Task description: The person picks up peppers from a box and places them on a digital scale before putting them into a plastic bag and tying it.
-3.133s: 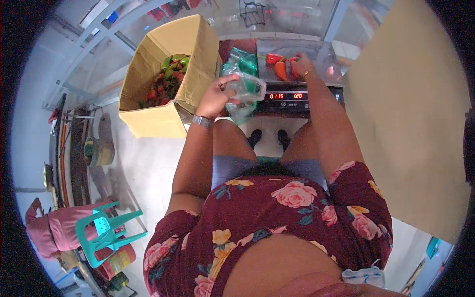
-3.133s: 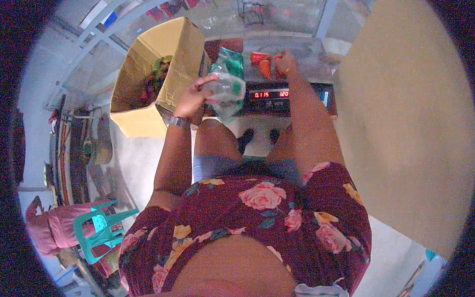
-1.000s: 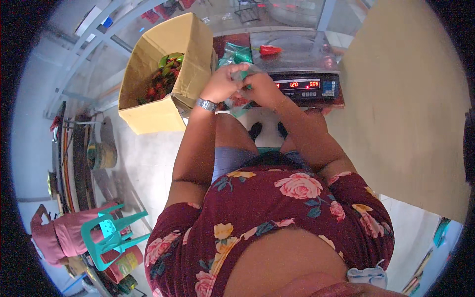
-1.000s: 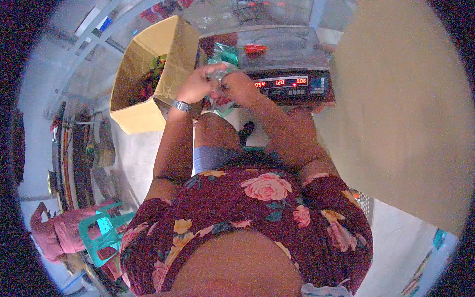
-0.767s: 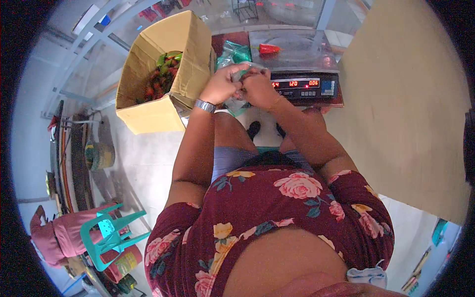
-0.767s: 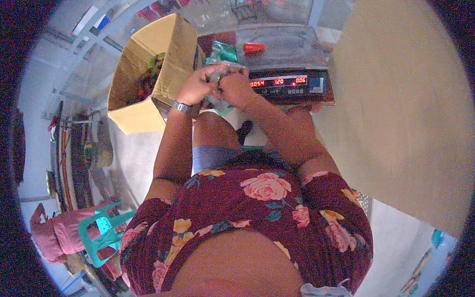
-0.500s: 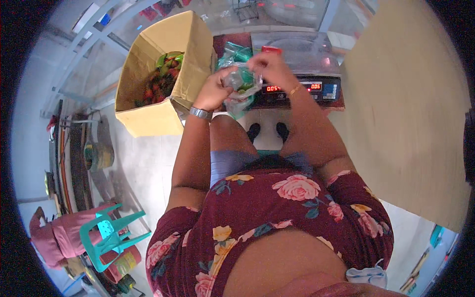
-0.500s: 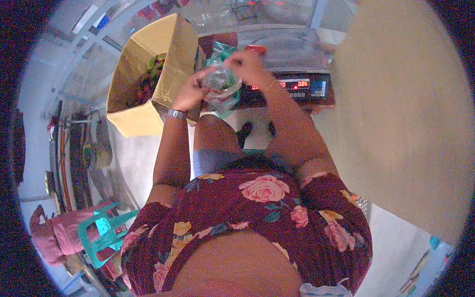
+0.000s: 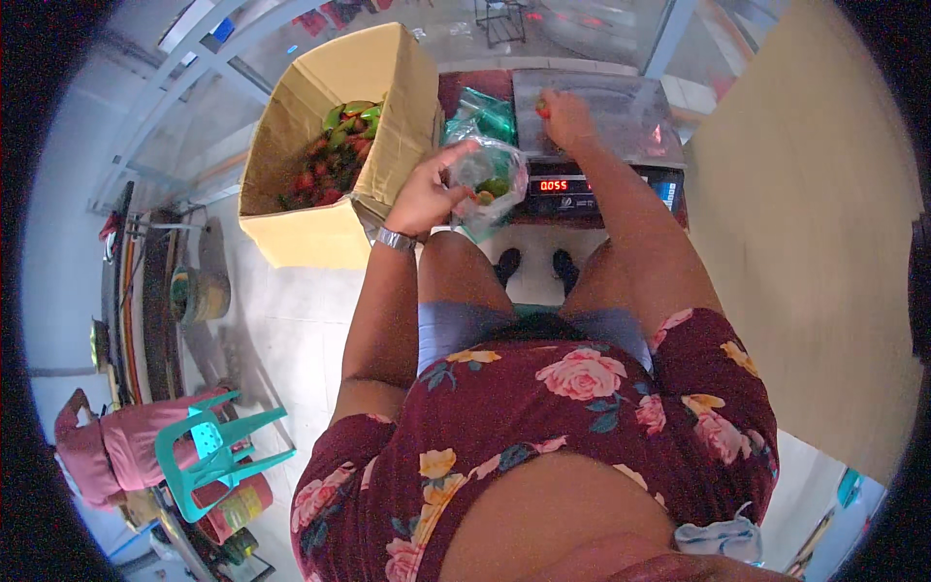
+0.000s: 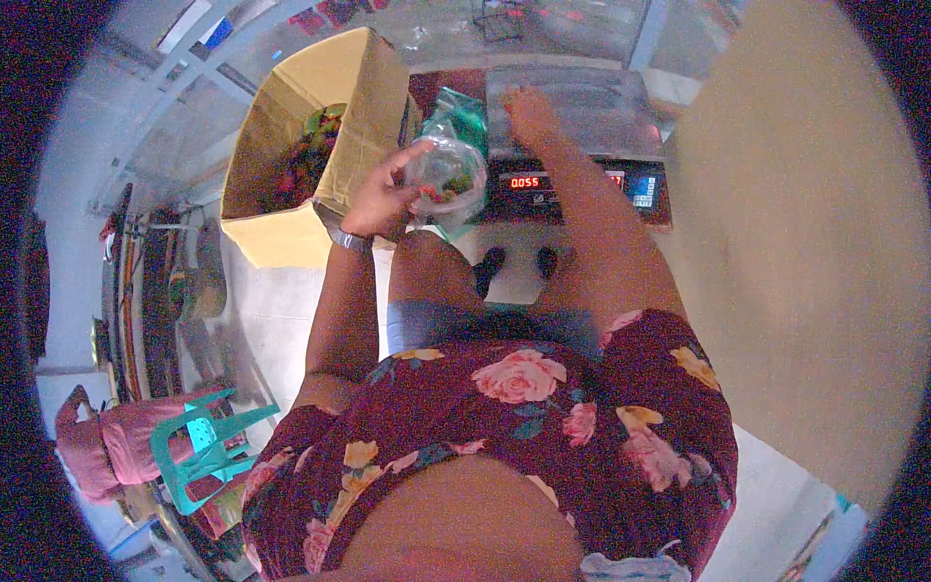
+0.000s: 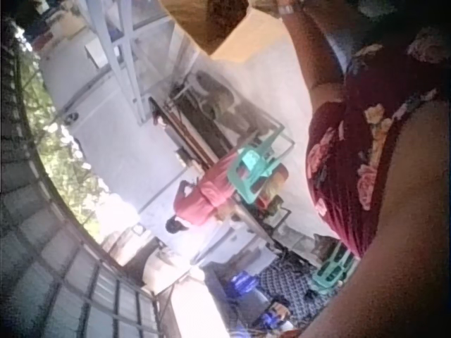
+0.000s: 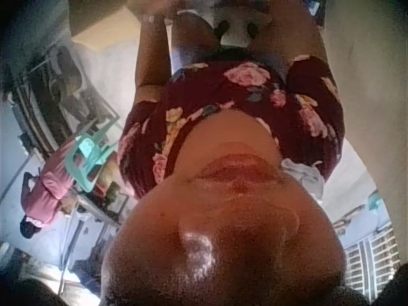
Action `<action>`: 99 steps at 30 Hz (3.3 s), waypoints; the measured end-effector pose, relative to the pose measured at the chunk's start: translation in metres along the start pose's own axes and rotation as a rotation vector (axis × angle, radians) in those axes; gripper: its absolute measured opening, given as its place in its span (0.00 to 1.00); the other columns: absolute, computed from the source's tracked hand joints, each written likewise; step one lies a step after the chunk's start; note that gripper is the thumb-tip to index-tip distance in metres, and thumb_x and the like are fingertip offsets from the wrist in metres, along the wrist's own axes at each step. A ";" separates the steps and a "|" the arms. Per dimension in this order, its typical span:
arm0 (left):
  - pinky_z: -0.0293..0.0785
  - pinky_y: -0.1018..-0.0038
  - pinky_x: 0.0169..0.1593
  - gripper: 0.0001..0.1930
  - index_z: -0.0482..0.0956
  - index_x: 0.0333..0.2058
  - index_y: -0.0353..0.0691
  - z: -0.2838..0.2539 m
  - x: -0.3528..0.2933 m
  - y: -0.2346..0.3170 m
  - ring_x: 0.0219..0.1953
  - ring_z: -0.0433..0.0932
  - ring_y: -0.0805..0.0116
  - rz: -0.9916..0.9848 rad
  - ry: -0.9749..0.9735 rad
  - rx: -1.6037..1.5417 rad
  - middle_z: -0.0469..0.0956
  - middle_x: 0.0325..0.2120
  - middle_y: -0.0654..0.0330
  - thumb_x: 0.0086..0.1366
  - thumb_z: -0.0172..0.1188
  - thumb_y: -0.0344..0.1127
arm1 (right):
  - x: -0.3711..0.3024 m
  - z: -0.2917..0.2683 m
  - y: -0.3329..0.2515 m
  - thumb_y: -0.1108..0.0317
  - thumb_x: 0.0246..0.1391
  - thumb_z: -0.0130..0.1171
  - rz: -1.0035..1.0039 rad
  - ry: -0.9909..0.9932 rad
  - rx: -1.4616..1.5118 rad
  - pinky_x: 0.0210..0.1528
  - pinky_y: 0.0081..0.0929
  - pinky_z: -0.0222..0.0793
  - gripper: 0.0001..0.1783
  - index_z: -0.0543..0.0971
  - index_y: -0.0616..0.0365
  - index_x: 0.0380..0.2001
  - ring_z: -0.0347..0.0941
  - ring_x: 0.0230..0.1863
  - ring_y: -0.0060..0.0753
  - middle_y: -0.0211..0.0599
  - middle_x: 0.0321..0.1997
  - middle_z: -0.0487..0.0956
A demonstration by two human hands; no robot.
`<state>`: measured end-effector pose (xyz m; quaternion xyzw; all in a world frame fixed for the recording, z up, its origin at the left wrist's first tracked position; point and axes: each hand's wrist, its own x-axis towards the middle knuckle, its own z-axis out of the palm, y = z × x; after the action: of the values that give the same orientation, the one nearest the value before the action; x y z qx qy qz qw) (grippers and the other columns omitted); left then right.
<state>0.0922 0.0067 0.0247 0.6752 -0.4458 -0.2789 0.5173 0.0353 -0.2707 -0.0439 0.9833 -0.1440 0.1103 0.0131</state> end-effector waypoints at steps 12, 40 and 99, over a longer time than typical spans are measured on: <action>0.70 0.84 0.27 0.32 0.64 0.56 0.44 0.021 -0.002 0.049 0.32 0.71 0.80 0.008 -0.139 -0.031 0.68 0.50 0.63 0.49 0.50 0.18 | -0.111 -0.089 -0.092 0.71 0.39 0.62 -0.157 0.220 0.850 0.44 0.36 0.69 0.20 0.71 0.63 0.38 0.73 0.40 0.46 0.45 0.36 0.76; 0.68 0.83 0.21 0.20 0.76 0.43 0.41 -0.019 -0.134 0.091 0.20 0.70 0.80 -0.139 0.230 0.295 0.77 0.32 0.64 0.50 0.51 0.21 | -0.159 -0.169 -0.151 0.71 0.46 0.50 -0.559 0.087 0.471 0.46 0.36 0.61 0.03 0.71 0.57 0.26 0.65 0.45 0.42 0.37 0.35 0.72; 0.67 0.86 0.25 0.14 0.80 0.33 0.35 0.007 -0.171 0.150 0.26 0.69 0.80 0.311 0.424 0.244 0.72 0.30 0.63 0.50 0.51 0.16 | -0.189 -0.042 -0.187 0.61 0.34 0.67 -0.475 -0.359 1.227 0.47 0.32 0.65 0.49 0.54 0.56 0.61 0.66 0.48 0.34 0.42 0.53 0.64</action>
<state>-0.0377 0.1456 0.1505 0.6992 -0.4563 0.0070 0.5503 -0.0965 -0.0356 -0.0438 0.8209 0.1643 0.0011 -0.5469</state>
